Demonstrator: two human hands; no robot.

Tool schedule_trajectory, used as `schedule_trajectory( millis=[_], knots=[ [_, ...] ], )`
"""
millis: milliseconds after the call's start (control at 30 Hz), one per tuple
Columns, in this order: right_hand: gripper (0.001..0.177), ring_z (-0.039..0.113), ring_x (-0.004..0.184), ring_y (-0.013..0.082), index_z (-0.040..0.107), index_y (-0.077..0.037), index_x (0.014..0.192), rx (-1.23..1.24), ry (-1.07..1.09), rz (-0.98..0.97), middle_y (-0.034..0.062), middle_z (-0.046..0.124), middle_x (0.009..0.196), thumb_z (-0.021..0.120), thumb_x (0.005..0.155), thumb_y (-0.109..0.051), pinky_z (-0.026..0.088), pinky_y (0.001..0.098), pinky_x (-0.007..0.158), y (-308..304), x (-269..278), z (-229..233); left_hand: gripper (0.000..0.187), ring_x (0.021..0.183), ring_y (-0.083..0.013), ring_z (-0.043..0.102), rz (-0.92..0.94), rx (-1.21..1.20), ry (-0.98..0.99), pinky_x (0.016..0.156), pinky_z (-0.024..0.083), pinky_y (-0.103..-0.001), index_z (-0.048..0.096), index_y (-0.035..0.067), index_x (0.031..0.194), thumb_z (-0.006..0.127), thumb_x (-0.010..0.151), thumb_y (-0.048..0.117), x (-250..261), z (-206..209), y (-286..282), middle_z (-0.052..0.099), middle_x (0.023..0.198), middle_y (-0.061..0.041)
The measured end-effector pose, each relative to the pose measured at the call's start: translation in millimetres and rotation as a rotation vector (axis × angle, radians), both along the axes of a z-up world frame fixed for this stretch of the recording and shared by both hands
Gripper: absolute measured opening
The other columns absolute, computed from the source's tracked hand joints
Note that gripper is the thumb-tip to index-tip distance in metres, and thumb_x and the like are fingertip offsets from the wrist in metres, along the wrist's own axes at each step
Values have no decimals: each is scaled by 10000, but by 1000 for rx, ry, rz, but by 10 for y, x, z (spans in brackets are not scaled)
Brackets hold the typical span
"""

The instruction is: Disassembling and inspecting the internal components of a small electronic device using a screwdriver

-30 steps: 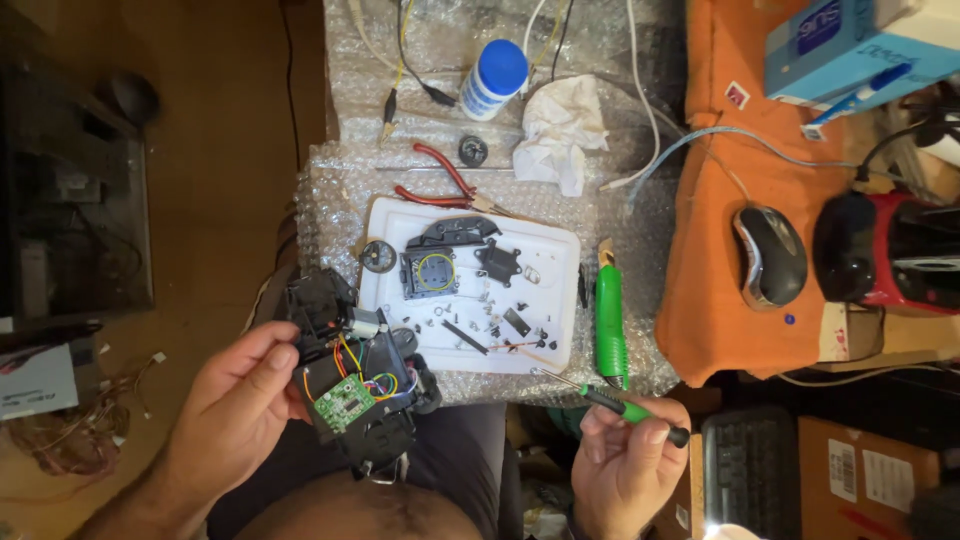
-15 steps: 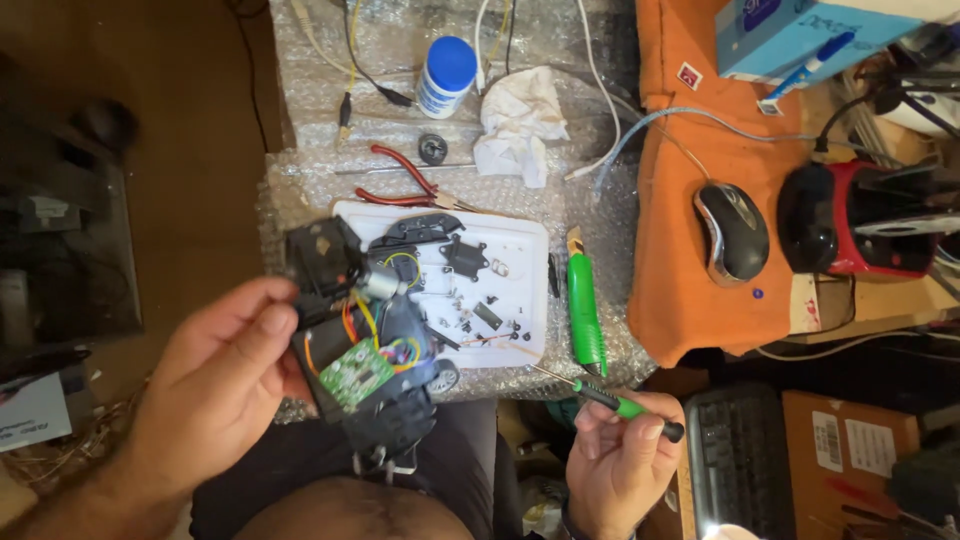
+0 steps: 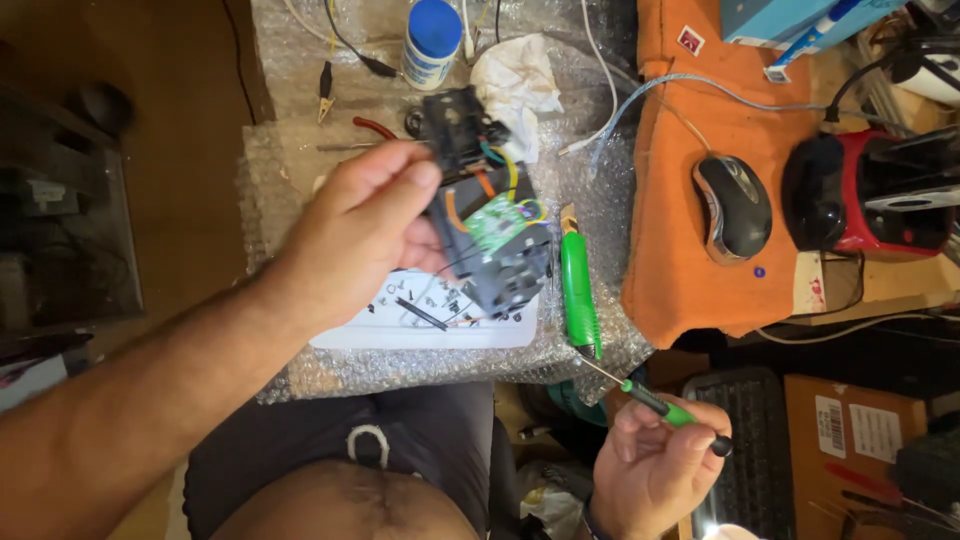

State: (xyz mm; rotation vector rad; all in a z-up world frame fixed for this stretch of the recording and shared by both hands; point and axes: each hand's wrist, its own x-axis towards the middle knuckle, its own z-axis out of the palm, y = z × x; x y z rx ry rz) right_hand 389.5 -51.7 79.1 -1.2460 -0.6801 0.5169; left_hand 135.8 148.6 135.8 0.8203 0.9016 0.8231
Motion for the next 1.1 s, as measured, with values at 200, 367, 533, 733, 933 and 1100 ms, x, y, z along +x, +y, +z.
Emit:
schedule_trajectory(
  millis=[200,367,533,733,933,1100],
  knots=[
    [352,360,448,94,546,-146,1016,-19,-2,-27,55,555,717,634,1036,-487,316,218,440,-53,95,-88,125,731,-398,789,2,-146,-28,647,695,-464,535,68,1027,487,1042,183,409,-208,160,728,918,-214],
    [345,354,445,96,552,-153,1041,-19,21,-44,61,553,724,644,1030,-485,313,214,444,-64,152,-141,139,700,-354,765,5,-156,78,604,702,-432,549,27,1031,492,1037,153,501,-295,149,676,874,-218],
    [339,327,433,94,548,-155,1057,10,37,11,69,535,719,631,1041,-483,289,208,446,-49,154,-181,151,718,-324,752,32,-179,123,609,697,-427,572,14,1047,506,1020,147,514,-415,112,679,913,-209],
    [311,320,417,90,561,-149,1052,13,24,33,79,551,730,633,1052,-452,306,229,445,-53,119,-223,177,769,-344,780,38,-246,197,611,695,-417,582,15,1065,509,1021,170,499,-428,63,649,887,-230],
    [326,326,412,94,553,-144,1057,-5,0,21,77,566,720,626,1051,-461,300,225,435,-10,39,-143,149,806,-357,790,40,-278,210,605,697,-456,586,28,1034,514,1029,158,509,-430,57,663,928,-221],
    [300,338,429,108,581,-119,1070,52,56,42,115,604,755,629,1058,-415,307,212,413,-32,71,-191,158,844,-408,804,62,-318,222,612,691,-477,557,23,1096,502,1031,157,517,-383,24,680,1021,-222]
  ],
)
